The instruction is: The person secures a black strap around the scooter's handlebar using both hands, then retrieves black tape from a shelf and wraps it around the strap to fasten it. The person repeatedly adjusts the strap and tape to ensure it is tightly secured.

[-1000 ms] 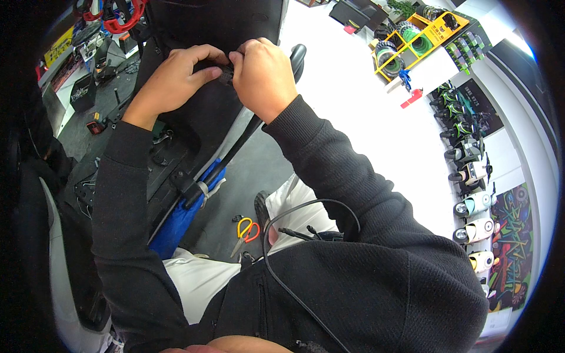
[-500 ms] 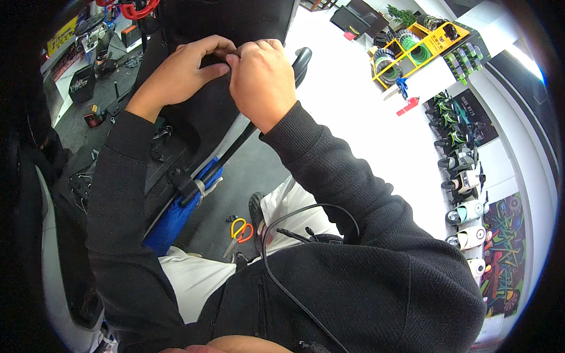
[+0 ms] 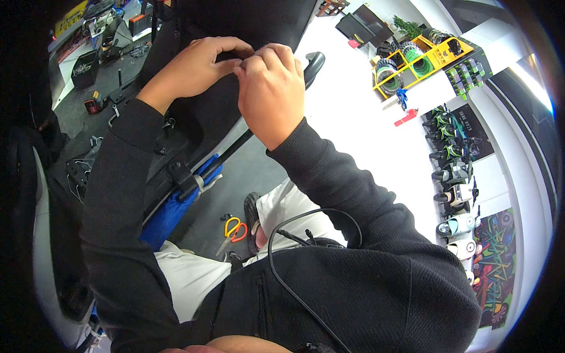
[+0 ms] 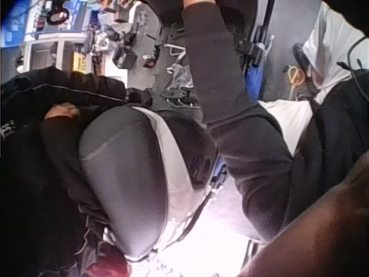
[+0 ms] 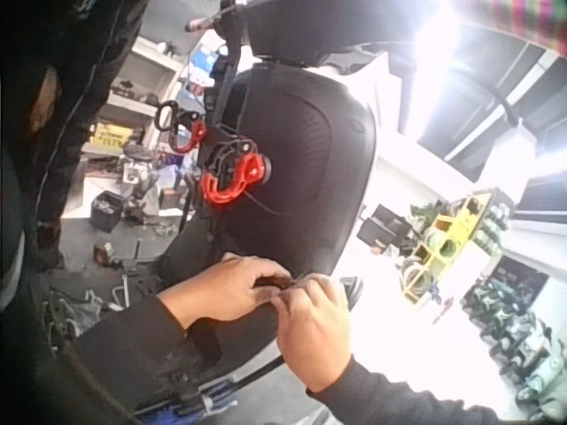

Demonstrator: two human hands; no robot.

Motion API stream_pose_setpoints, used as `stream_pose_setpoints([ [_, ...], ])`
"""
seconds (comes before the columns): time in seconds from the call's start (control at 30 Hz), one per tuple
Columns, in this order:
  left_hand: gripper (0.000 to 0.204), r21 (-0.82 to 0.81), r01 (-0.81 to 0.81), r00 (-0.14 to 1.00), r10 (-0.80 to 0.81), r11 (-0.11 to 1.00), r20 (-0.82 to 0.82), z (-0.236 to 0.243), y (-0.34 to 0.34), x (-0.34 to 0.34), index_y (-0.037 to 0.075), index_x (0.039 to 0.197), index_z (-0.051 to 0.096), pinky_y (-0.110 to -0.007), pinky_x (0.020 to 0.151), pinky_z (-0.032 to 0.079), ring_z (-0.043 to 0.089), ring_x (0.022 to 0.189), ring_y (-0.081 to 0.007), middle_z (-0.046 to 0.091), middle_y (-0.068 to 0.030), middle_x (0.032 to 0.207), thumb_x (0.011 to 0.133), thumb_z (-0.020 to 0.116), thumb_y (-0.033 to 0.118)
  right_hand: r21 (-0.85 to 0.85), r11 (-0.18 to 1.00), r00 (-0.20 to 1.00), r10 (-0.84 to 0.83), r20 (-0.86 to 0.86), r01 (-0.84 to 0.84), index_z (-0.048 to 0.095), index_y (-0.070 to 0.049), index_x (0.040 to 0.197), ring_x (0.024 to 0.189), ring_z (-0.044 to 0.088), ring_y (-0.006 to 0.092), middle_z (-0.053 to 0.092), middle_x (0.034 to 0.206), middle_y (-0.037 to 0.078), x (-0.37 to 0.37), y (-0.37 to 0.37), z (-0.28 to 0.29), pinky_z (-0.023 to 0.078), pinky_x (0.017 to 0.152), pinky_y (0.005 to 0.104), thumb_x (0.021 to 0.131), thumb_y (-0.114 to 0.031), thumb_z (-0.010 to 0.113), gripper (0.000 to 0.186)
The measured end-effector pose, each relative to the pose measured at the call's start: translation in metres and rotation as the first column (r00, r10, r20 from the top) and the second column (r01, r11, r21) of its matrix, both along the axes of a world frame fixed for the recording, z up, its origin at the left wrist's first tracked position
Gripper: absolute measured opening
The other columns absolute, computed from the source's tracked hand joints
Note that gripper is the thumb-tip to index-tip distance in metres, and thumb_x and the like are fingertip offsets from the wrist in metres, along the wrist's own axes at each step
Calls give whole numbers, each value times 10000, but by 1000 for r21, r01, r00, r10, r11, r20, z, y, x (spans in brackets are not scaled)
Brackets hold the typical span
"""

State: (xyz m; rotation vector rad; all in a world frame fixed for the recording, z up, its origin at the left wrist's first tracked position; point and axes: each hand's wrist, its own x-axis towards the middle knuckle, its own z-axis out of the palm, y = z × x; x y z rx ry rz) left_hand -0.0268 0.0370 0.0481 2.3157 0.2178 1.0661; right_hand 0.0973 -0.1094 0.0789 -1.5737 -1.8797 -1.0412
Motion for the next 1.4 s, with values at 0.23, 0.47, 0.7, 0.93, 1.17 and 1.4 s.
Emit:
stream_pose_setpoints([
  [0.23, 306, -33, 15, 1000, -15, 999, 4, -2, 3, 2, 43, 1311, 735, -398, 1001, 587, 761, 1087, -297, 780, -145, 1209, 1015, 688, 106, 46, 999, 992, -10, 126, 4, 808, -66, 937, 1170, 637, 283, 758, 1023, 71, 6, 1, -6, 434, 1071, 476, 883, -158, 801, 107],
  [0.47, 311, -93, 70, 998, -70, 993, -2, -3, 7, 5, 18, 1320, 724, -374, 973, 594, 762, 1061, -261, 781, -142, 1189, 1021, 684, 90, 47, 998, 970, 33, 239, -46, 838, -139, 959, 1190, 622, 259, 735, 1058, -3, 13, -3, -5, 438, 1072, 475, 833, -183, 864, 136],
  [0.7, 311, -123, 105, 994, -105, 987, 6, -1, 7, 3, 4, 1328, 716, -380, 997, 586, 749, 1109, -259, 774, -140, 1221, 1033, 672, 91, -87, 995, 938, 83, 337, -57, 849, -175, 1058, 1274, 579, 258, 707, 1169, -21, 23, -14, -1, 399, 1143, 503, 818, -193, 883, 243],
  [0.93, 324, -97, 88, 996, -88, 991, -3, 0, 4, 0, 22, 1349, 712, -404, 1047, 572, 739, 1158, -297, 759, -152, 1273, 1044, 663, 120, -147, 988, 901, 100, 423, -41, 807, -186, 1220, 1364, 552, 251, 689, 1247, 1, 36, -17, -4, 327, 1240, 563, 848, -231, 857, 378],
  [1.17, 357, -128, 140, 990, -142, 982, -6, 0, 6, -4, 24, 1352, 711, -385, 1066, 544, 722, 1184, -276, 754, -144, 1280, 1017, 692, 145, -165, 982, 887, 151, 437, -86, 800, -157, 1241, 1419, 514, 260, 670, 1286, 28, 44, -14, -4, 262, 1285, 617, 853, -254, 836, 401],
  [1.4, 420, -158, 223, 974, -226, 962, -1, 5, 7, -7, 16, 1347, 708, -370, 1076, 519, 709, 1191, -252, 757, -139, 1264, 948, 774, 129, -215, 965, 930, 211, 301, -149, 659, -106, 1315, 1412, 579, 253, 734, 1234, 46, 43, -20, 4, 249, 1298, 614, 801, -38, 713, 521],
])
